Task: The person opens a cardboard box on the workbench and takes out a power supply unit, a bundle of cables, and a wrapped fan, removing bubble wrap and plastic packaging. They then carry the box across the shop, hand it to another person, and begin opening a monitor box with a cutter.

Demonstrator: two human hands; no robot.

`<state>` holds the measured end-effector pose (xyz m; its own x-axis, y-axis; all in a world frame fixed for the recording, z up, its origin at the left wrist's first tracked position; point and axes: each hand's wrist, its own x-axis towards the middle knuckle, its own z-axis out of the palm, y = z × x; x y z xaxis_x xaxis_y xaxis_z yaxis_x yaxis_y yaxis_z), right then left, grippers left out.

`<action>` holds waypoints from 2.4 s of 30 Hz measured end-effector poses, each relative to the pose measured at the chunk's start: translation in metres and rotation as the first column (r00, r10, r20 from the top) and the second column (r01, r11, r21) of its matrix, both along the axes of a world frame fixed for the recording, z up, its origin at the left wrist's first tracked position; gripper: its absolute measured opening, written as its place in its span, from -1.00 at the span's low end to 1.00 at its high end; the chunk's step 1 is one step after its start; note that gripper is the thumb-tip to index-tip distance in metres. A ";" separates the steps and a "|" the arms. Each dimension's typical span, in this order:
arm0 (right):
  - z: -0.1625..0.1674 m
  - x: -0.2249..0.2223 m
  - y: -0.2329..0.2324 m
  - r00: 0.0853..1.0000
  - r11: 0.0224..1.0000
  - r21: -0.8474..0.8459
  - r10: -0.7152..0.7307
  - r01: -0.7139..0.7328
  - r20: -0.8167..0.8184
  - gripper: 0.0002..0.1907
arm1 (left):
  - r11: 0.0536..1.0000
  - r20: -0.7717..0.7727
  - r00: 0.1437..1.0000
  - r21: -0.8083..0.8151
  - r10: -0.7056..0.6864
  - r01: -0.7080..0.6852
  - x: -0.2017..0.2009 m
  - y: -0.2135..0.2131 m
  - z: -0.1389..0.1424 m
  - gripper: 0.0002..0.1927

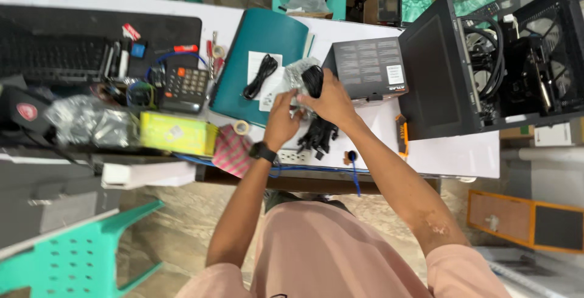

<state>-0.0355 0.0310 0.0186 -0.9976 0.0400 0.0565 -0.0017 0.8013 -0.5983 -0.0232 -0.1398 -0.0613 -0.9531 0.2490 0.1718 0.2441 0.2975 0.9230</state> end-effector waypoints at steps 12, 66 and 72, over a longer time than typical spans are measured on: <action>-0.023 -0.010 0.006 0.999 0.999 -0.022 -0.025 0.025 -0.020 -0.49 | 0.982 0.257 0.955 0.157 -0.146 0.108 -0.016 -0.056 -0.025 -0.64; 0.004 0.051 0.145 0.852 0.940 -0.241 -0.326 0.243 -0.410 -0.64 | 0.873 -0.510 0.746 -0.446 -0.429 0.197 -0.107 0.187 0.100 -0.69; -0.016 0.045 0.128 0.900 0.764 -0.553 -0.432 0.333 -0.055 -0.70 | 0.772 -0.424 0.784 -0.627 -0.454 0.107 -0.115 0.201 0.092 -0.63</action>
